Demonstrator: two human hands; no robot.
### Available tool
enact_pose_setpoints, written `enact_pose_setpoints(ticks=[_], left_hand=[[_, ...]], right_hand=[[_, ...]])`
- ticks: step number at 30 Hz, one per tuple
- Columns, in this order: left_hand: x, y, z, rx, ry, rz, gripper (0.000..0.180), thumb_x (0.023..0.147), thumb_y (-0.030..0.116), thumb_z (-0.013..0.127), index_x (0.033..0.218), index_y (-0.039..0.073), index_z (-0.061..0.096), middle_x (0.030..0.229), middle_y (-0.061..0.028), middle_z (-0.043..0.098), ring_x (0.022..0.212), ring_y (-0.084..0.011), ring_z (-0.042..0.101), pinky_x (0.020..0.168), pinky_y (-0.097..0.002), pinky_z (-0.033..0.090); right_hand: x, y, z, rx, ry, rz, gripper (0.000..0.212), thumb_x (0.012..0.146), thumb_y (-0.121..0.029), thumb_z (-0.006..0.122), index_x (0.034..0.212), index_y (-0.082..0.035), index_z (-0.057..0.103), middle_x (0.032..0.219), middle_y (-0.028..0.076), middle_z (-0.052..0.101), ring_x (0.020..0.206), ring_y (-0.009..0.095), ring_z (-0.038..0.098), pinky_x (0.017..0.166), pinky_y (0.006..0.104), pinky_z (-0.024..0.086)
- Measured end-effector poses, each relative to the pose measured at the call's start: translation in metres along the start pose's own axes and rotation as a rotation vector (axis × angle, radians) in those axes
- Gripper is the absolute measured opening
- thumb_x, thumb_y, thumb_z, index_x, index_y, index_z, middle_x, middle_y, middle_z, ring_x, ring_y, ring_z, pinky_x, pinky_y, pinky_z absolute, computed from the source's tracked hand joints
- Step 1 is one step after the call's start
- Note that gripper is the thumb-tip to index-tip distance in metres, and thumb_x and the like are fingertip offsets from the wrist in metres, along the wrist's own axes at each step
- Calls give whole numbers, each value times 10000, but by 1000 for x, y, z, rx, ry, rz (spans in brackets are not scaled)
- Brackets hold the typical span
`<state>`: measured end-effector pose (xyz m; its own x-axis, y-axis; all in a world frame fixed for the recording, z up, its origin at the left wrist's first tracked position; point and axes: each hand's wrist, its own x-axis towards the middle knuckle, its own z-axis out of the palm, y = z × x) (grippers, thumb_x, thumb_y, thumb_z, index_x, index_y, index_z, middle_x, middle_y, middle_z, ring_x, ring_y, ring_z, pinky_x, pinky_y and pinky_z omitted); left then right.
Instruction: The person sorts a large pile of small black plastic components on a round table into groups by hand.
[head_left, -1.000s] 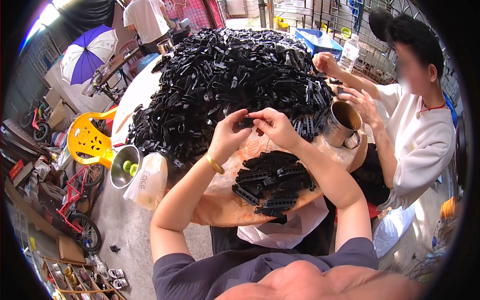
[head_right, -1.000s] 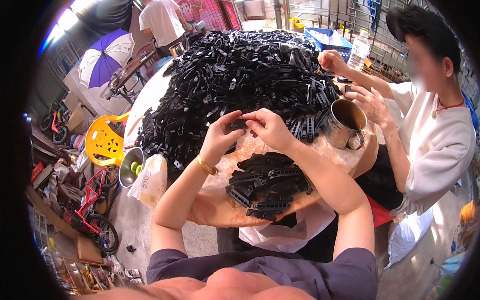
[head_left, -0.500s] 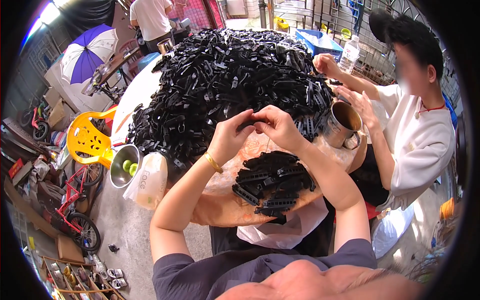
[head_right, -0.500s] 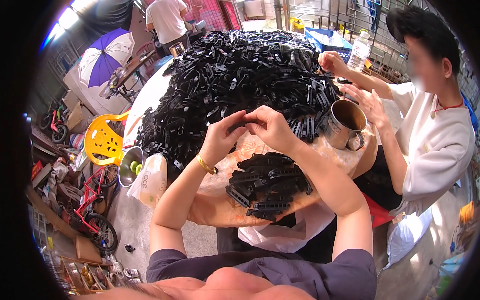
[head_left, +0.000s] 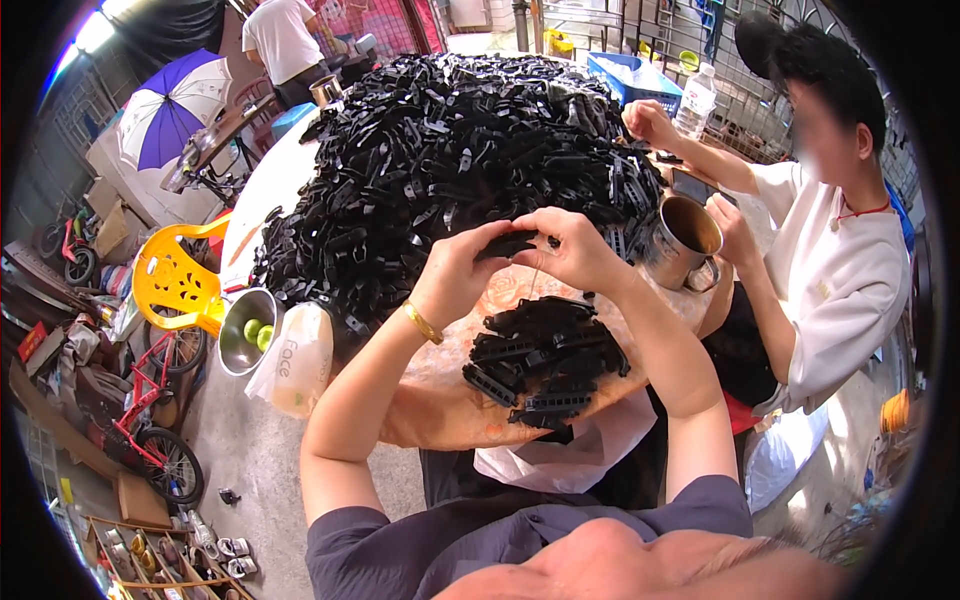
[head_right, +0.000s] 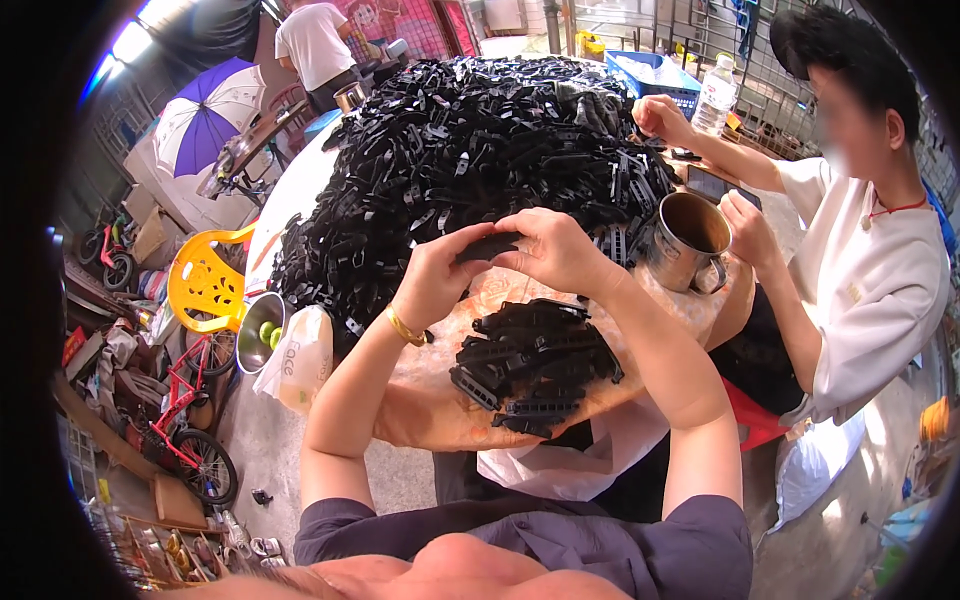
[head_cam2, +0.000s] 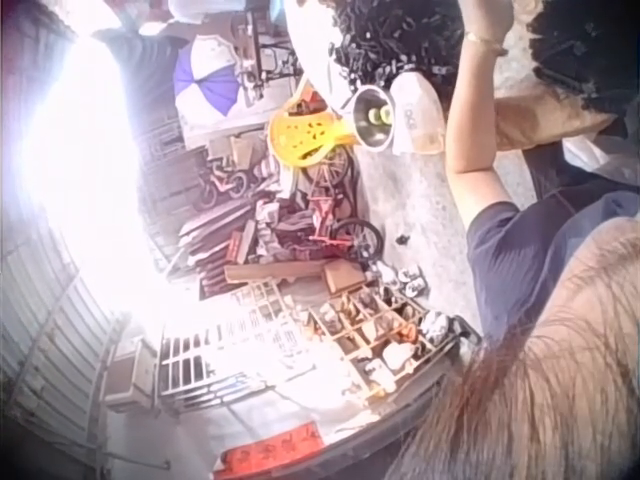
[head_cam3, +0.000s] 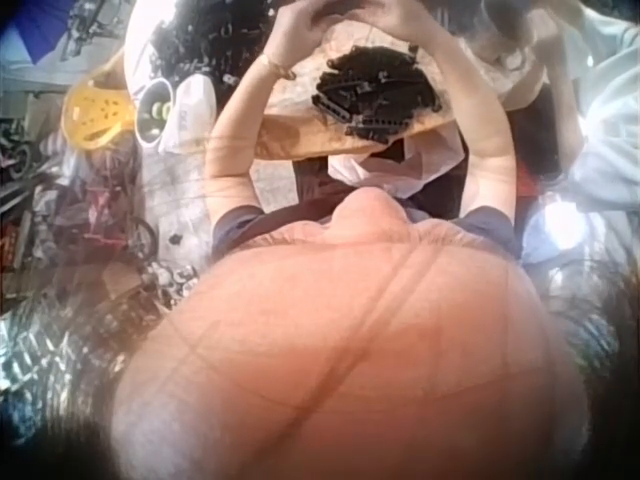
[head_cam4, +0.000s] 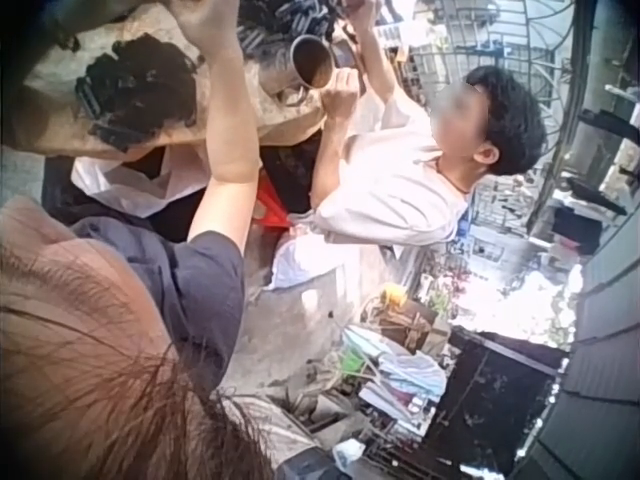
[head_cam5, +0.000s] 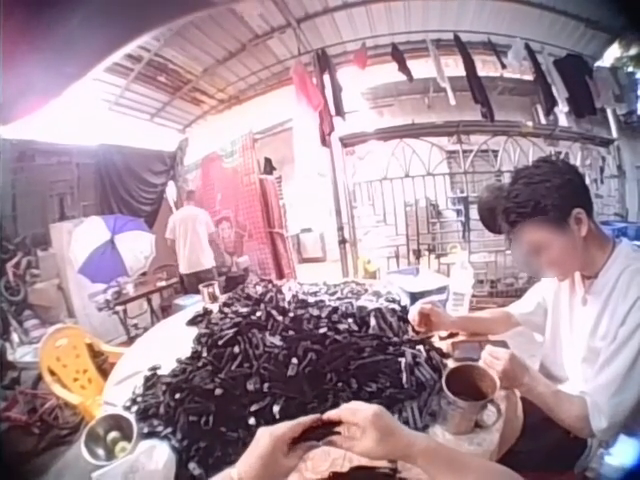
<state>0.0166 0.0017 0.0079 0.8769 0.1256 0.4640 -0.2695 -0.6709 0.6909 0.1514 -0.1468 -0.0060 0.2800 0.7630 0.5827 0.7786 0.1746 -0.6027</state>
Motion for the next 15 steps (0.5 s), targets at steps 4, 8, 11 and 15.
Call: enact_pose_setpoints(ticks=[4,8,11,15], left_hand=[[1,5,-5,47,-64,-39,394,759,32,667,1139,-6,567,968,-190,642,822,-240,654,711,-291,504],[4,-6,0,-49,-70,64,416,790,44,649,1188,6,534,928,-160,647,766,-154,620,705,-277,495],[-1,-6,2,-73,-304,-135,372,871,112,568,1227,26,504,949,-146,641,815,-142,615,744,-271,483],[-19,-13,23,-150,-504,125,504,904,332,526,1285,15,430,1204,-211,498,1136,-315,486,963,-381,374]], right_hand=[[-2,0,-1,17,74,-7,290,702,-137,754,944,-8,660,834,129,642,733,227,635,674,284,508],[-1,8,0,161,-7,130,271,759,-145,726,965,13,649,815,91,656,706,108,601,652,253,495],[-4,8,-12,334,-44,254,503,847,-328,645,1198,9,518,995,110,625,771,91,589,686,246,488],[-29,-31,-32,258,-182,201,768,742,-467,700,1297,-13,426,1185,154,546,1009,203,562,876,328,447]])
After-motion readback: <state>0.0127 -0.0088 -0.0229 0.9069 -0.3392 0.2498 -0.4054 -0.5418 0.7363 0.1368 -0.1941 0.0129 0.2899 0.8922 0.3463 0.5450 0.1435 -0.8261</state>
